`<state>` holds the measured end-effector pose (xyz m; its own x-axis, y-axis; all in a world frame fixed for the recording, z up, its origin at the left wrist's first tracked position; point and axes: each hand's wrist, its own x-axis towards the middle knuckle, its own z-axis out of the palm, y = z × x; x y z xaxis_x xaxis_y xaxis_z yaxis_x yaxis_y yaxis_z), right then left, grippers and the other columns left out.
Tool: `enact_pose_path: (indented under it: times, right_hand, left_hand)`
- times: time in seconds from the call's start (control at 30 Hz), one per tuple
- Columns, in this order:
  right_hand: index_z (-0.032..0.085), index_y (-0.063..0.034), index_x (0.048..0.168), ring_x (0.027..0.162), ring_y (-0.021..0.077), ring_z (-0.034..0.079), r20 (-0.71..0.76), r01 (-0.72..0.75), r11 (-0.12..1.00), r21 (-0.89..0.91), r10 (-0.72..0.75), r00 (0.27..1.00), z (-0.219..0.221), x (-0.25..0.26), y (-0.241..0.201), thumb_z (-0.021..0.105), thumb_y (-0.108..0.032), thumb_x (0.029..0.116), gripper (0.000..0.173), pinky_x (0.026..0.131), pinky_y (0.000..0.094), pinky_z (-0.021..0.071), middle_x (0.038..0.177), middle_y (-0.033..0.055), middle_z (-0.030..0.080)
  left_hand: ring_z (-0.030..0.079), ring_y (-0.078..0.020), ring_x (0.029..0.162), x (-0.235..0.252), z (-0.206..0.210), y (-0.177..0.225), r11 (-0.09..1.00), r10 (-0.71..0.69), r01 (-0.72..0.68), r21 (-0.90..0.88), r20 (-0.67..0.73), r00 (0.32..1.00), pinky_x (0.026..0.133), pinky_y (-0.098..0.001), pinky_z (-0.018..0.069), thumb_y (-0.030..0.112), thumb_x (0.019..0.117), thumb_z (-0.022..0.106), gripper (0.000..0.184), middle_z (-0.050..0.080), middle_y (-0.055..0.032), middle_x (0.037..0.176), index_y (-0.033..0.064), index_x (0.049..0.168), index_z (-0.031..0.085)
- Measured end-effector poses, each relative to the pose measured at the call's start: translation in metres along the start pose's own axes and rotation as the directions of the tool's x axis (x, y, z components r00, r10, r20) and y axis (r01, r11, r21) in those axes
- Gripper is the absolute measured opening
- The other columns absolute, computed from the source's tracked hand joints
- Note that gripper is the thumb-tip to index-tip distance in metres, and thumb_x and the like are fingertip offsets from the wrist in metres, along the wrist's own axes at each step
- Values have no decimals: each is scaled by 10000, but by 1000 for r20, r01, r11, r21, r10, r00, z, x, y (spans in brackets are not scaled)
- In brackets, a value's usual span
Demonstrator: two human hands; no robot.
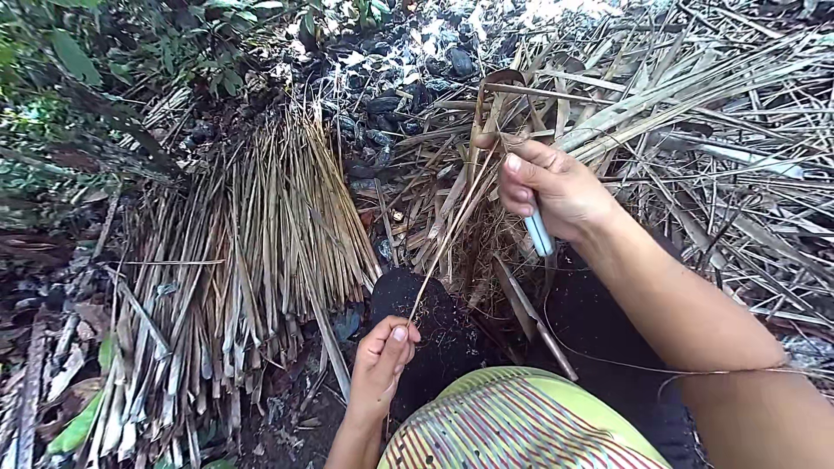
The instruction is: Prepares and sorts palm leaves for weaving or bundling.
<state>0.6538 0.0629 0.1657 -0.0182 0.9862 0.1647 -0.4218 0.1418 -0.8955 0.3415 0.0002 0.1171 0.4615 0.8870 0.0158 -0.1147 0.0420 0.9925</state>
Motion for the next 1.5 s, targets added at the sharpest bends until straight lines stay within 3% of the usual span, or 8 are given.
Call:
enact_pose_path:
  times: [0.2, 0.43, 0.53, 0.67, 0.83, 1.1, 1.27, 1.5]
  right_hand:
    - [461, -92, 1479, 540, -39, 413, 460, -441, 883, -159, 461, 759, 59, -49, 46, 493, -132, 1052, 430, 499, 132, 366, 741, -84, 511]
    - [471, -131, 1431, 468, -14, 400, -166, 18, 997, -72, -29, 986, -22, 12, -7, 332, -135, 1088, 370, 464, 149, 399, 619, -130, 407]
    - [333, -155, 1571, 468, -7, 452, 101, -188, 979, -78, 196, 975, 27, -29, 13, 448, -116, 1030, 554, 459, 157, 426, 620, -87, 475]
    - [409, -102, 1534, 552, -18, 403, 479, -499, 847, -183, 520, 707, 75, -60, 53, 476, -134, 1065, 475, 506, 156, 358, 804, -45, 532]
    - [582, -79, 1359, 498, -47, 399, 209, -236, 970, -67, 245, 947, 38, -25, 23, 441, -121, 1055, 338, 465, 111, 357, 672, -112, 489]
    - [563, -110, 1380, 494, -19, 425, 223, -298, 953, -60, 304, 926, 46, -41, 36, 485, -115, 1039, 350, 466, 132, 384, 687, -70, 523]
    - [525, -47, 1393, 554, -27, 410, 389, -516, 836, -186, 545, 742, 69, -64, 50, 472, -135, 1066, 343, 512, 141, 373, 818, -56, 525]
    - [533, -126, 1396, 458, -11, 396, -111, -120, 992, 48, 125, 986, 16, -11, 2, 357, -143, 1091, 353, 443, 137, 382, 610, -108, 410]
  left_hand:
    - [390, 95, 505, 5, 4, -4, 991, 64, -52, 121, -93, 994, 479, -84, 332, 300, 1038, 577, 179, 470, 192, 604, 211, 960, 711]
    - [403, 76, 480, -7, -7, -1, 997, -64, 61, -40, -78, 995, 489, -109, 365, 283, 1051, 540, 210, 426, 189, 551, 226, 936, 706]
    - [406, 64, 464, -2, -3, 1, 983, -127, 115, -144, -74, 989, 480, -118, 367, 242, 1063, 508, 239, 418, 180, 532, 209, 921, 697]
    - [412, 70, 466, 2, 1, 3, 966, -145, 136, -219, -25, 989, 478, -115, 362, 268, 1048, 543, 211, 443, 183, 537, 212, 928, 707]
    - [392, 78, 467, -11, -10, 1, 955, -161, 184, -233, 114, 980, 473, -106, 356, 377, 1030, 579, 225, 402, 192, 551, 228, 908, 695]
    - [483, 108, 606, -9, 0, -9, 898, 149, -120, 423, -37, 988, 549, -72, 413, 231, 1082, 489, 273, 576, 153, 740, 74, 1123, 708]
    - [617, 27, 762, -6, 6, -11, 537, 423, -229, 812, -24, 906, 747, -99, 499, 179, 1042, 528, 287, 697, -64, 853, -34, 995, 716]
    - [614, 15, 741, -10, -4, -13, 422, 476, -196, 885, -32, 879, 735, -94, 489, 153, 1049, 502, 292, 707, -87, 862, -33, 997, 720]
